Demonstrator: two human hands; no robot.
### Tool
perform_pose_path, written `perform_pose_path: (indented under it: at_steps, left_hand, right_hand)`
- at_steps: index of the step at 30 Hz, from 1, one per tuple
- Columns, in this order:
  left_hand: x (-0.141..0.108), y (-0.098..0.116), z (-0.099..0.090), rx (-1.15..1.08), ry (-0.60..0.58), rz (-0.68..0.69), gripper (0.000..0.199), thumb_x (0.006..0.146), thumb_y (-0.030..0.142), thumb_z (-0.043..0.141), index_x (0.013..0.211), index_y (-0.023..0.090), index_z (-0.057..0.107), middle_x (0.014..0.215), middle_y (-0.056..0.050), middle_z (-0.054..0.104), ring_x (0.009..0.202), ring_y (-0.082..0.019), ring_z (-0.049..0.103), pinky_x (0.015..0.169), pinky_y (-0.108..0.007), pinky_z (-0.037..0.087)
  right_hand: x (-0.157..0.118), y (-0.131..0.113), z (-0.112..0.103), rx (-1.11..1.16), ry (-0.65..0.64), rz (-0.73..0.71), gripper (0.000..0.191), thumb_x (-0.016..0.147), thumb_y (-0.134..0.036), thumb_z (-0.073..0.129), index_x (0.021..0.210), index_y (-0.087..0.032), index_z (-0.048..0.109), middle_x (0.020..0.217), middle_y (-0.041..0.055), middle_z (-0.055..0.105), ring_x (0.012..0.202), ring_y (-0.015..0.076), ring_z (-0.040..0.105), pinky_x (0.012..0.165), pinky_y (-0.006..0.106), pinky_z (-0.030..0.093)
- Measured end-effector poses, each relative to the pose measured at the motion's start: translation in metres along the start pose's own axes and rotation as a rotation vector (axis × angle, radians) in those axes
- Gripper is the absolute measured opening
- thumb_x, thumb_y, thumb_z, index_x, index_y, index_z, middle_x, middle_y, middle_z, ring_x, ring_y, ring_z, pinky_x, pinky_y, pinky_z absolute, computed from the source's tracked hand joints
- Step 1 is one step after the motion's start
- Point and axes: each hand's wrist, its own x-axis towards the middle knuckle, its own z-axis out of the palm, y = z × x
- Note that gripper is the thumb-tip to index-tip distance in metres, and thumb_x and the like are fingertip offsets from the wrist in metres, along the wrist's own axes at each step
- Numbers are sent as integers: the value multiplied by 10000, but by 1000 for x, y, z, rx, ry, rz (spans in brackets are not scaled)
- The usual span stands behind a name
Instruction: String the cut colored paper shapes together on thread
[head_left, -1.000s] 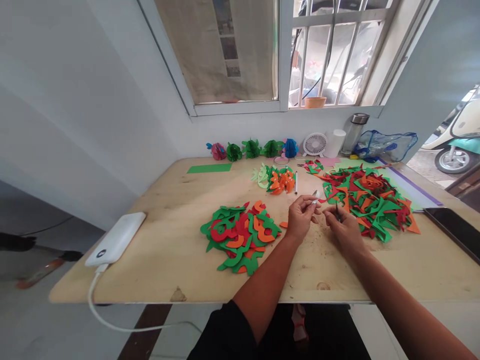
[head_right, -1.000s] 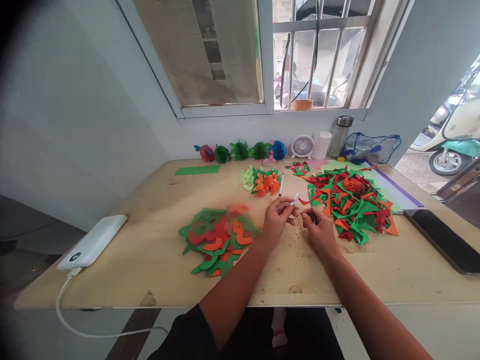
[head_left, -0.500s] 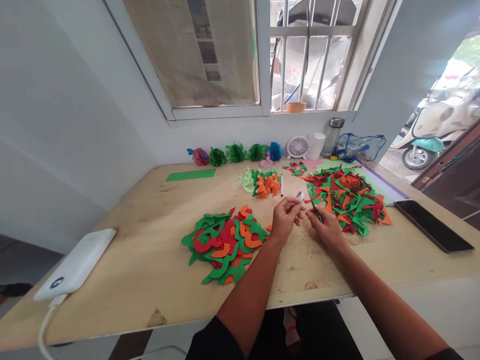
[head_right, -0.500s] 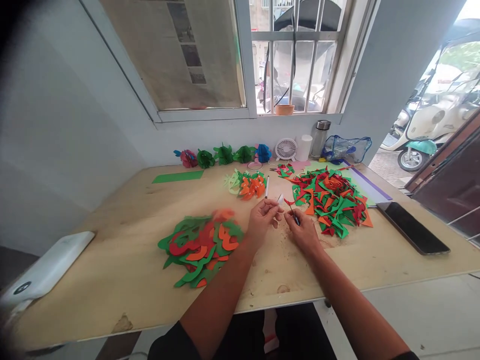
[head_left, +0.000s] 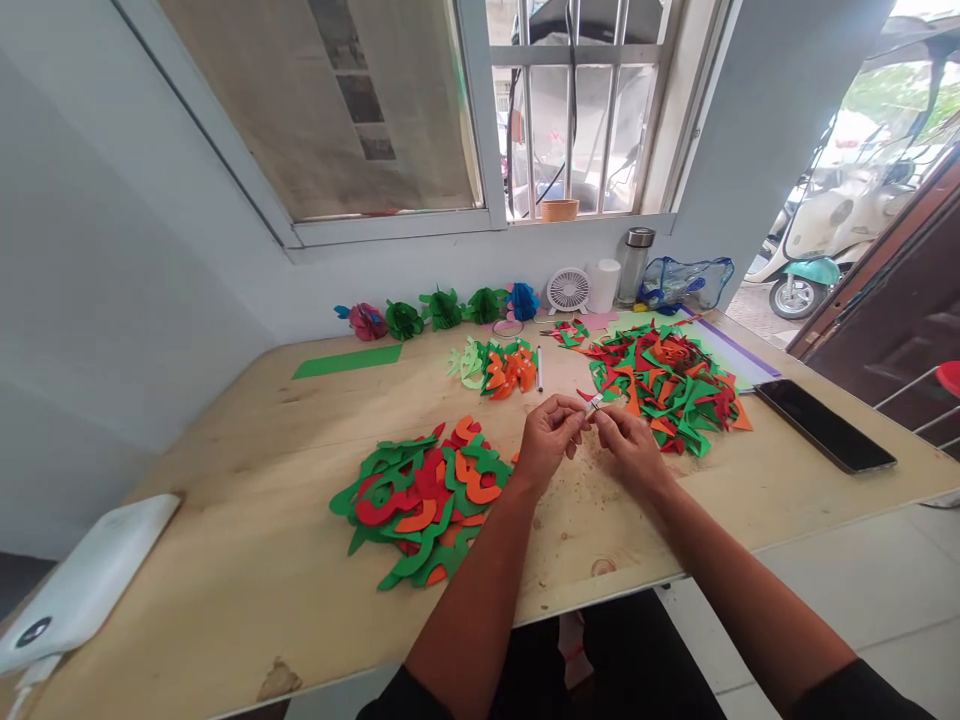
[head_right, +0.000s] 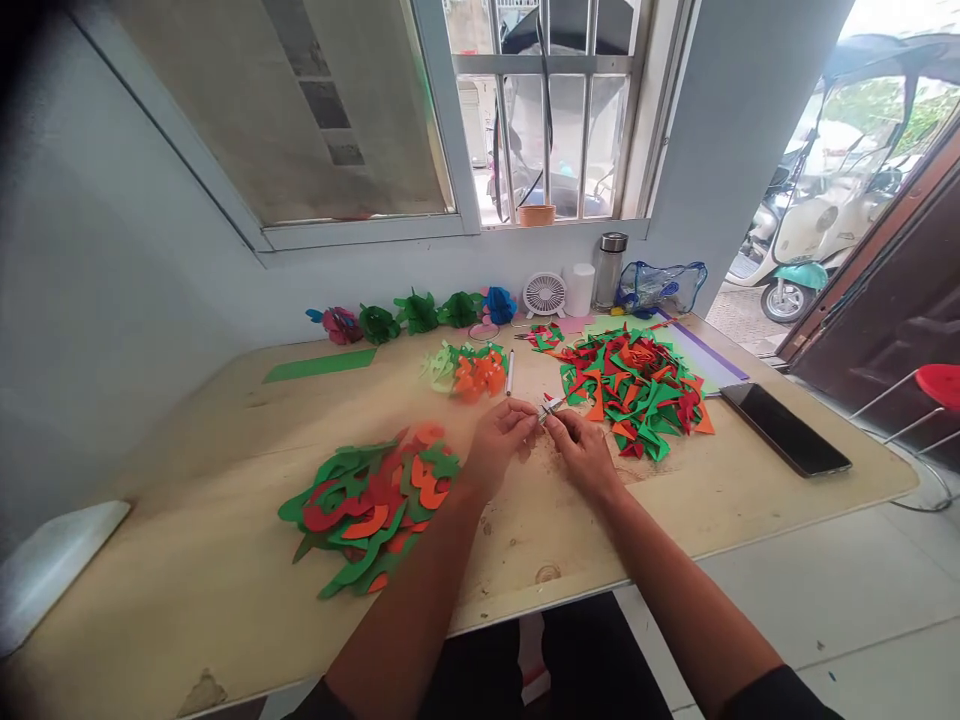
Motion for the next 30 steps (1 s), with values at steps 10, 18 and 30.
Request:
perform_pose_path:
  at_steps: [10,18,30]
  left_hand:
    - [2,-4,-5,34,-12,-12,275,672,377,688,811,163,586,601,25,604,383,-32,405,332,-147,294]
    - [5,-6,-7,68,-16,-11,294,661,395,695,807,161,594,576,32,602,355,-31,394,310,-152,299]
    - [5,-5,-7,82,18,-8,278,647,381,706,780,164,594,563,40,593,345,-31,389,305,-156,293]
  right_hand:
    - [0,1,-1,-10,18,-38,340,861,-445,448,840,-177,655,550,-20,481,510,108,395,491,233,295]
    - [1,3,-1,6,8,-15,355,862,-452,445,773,-172,645,565,-19,497,507,102,387,485,230,290]
    - [0,6,0,-8,15,-6,388,863,-469,445,754,-170,666,566,-16,506,522,104,396,491,227,296]
